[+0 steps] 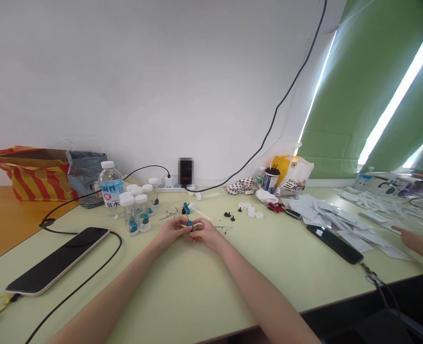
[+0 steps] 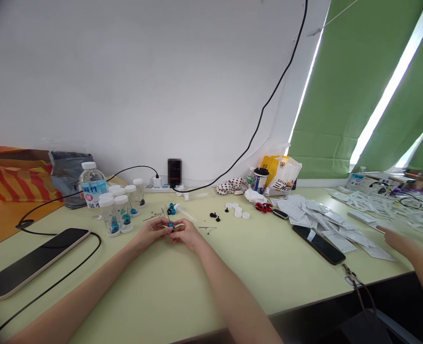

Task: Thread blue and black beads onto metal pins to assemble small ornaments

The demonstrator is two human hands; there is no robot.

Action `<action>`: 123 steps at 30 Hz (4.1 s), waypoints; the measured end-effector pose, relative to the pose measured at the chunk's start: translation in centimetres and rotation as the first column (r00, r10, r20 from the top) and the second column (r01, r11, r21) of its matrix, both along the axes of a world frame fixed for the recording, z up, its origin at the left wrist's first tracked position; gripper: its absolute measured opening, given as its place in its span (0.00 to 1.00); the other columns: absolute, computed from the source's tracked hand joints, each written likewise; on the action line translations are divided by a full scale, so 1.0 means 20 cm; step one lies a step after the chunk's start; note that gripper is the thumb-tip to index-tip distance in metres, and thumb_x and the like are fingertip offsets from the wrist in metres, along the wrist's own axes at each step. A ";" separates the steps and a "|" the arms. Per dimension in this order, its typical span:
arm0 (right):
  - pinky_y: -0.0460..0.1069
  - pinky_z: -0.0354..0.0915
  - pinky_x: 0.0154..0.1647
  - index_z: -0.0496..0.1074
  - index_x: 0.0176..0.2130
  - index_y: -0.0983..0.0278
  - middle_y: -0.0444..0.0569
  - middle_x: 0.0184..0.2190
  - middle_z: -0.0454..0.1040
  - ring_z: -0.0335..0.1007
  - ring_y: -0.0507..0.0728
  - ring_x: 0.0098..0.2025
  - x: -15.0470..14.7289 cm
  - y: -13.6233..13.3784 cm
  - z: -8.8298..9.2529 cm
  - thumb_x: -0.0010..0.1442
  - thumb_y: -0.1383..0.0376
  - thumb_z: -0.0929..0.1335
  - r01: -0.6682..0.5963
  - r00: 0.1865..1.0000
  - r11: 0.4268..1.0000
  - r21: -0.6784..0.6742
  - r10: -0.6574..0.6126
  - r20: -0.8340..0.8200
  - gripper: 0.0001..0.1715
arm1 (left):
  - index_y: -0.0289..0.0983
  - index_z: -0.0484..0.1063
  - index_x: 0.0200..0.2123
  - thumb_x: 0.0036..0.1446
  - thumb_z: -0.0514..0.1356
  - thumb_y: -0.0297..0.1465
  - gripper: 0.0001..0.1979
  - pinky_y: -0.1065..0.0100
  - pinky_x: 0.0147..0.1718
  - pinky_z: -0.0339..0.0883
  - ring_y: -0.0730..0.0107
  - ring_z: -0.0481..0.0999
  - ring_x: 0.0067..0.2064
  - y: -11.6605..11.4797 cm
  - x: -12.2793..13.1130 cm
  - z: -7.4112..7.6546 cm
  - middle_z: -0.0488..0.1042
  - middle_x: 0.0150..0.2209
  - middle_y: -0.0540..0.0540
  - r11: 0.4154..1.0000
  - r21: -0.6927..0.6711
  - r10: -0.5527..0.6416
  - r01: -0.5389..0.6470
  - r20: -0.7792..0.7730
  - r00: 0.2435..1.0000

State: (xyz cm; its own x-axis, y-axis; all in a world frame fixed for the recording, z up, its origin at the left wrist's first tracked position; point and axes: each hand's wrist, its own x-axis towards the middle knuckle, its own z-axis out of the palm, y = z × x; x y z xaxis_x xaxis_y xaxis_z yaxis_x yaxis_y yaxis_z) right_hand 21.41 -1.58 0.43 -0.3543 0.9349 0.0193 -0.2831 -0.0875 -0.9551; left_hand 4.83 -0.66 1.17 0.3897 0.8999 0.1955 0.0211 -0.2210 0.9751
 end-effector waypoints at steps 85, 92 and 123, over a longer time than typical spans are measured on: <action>0.48 0.63 0.27 0.66 0.36 0.65 0.41 0.20 0.72 0.69 0.52 0.21 0.00 0.03 -0.04 0.31 0.62 0.78 -0.001 1.000 0.999 0.038 0.001 0.001 0.31 | 0.34 0.72 0.35 0.53 0.64 0.30 0.08 0.59 0.39 0.71 0.67 0.78 0.34 0.00 0.00 0.00 0.77 0.32 0.50 1.000 -0.008 0.012 -0.012 0.001 1.000; 0.47 0.59 0.25 0.66 0.37 0.64 0.41 0.22 0.72 0.66 0.50 0.20 0.01 0.02 -0.03 0.34 0.65 0.76 -0.001 1.000 1.000 0.016 0.002 -0.011 0.29 | 0.34 0.71 0.35 0.54 0.63 0.29 0.06 0.61 0.36 0.70 0.69 0.76 0.32 0.00 0.00 0.00 0.75 0.30 0.52 1.000 0.001 0.030 -0.030 -0.018 0.999; 0.45 0.56 0.20 0.65 0.33 0.63 0.37 0.20 0.71 0.63 0.48 0.16 -0.01 0.01 -0.02 0.34 0.70 0.73 0.061 0.996 0.998 0.034 -0.063 0.055 0.23 | 0.35 0.71 0.37 0.52 0.64 0.34 0.11 0.64 0.35 0.67 0.70 0.75 0.31 -0.03 0.00 0.03 0.77 0.31 0.50 1.000 -0.002 0.011 -0.011 -0.014 1.000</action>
